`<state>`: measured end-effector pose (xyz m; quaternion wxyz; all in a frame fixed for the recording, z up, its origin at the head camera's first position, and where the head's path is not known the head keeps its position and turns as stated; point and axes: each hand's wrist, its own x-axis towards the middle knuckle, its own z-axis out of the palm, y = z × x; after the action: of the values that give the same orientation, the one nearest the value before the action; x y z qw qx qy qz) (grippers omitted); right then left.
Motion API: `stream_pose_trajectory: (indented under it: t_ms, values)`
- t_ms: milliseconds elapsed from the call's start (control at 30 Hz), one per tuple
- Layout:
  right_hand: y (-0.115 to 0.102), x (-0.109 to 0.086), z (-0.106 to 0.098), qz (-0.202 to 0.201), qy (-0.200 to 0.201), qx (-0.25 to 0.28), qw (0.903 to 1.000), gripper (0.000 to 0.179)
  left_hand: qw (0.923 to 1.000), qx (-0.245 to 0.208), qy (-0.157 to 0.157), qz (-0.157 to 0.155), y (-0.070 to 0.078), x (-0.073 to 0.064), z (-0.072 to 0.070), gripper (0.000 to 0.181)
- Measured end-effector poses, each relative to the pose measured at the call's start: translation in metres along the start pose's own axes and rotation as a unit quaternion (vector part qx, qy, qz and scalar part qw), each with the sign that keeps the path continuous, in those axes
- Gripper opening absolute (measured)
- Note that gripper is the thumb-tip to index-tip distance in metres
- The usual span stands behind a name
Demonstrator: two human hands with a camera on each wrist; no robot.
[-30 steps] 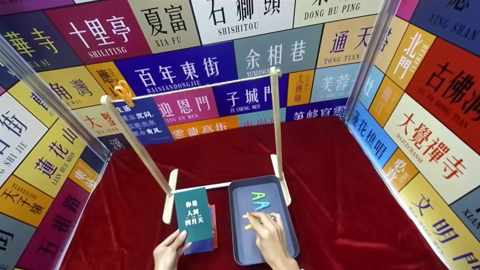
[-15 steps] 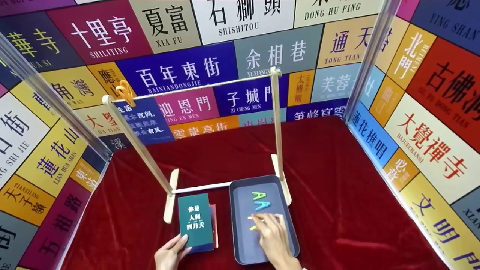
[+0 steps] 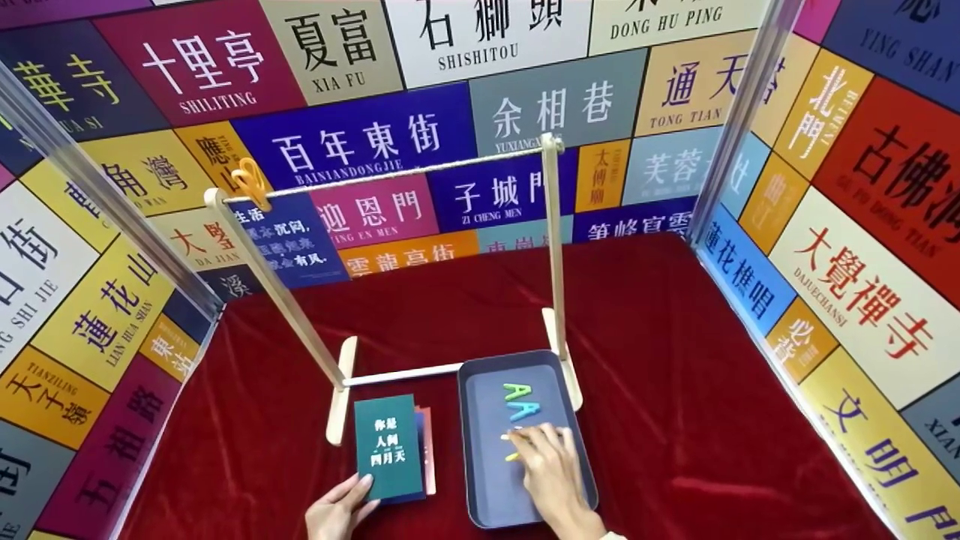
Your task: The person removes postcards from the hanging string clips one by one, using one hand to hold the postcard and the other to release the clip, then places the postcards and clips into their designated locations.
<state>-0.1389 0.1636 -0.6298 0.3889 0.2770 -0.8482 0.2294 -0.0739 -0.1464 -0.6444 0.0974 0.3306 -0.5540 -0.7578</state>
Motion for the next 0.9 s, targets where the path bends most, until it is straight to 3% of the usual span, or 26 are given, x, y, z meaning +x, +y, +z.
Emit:
stream_pose_trajectory:
  t_ms: [500,900]
  values:
    - [0.001,-0.012,0.006,-0.003,-0.009,-0.008,0.9999,0.052,0.9996,0.017,-0.009,-0.018,-0.006,0.006,-0.011,0.044]
    - [0.008,-0.018,0.008,0.005,-0.045,-0.026,0.9986,0.053,0.9993,0.032,-0.001,-0.020,-0.008,0.007,-0.009,0.044]
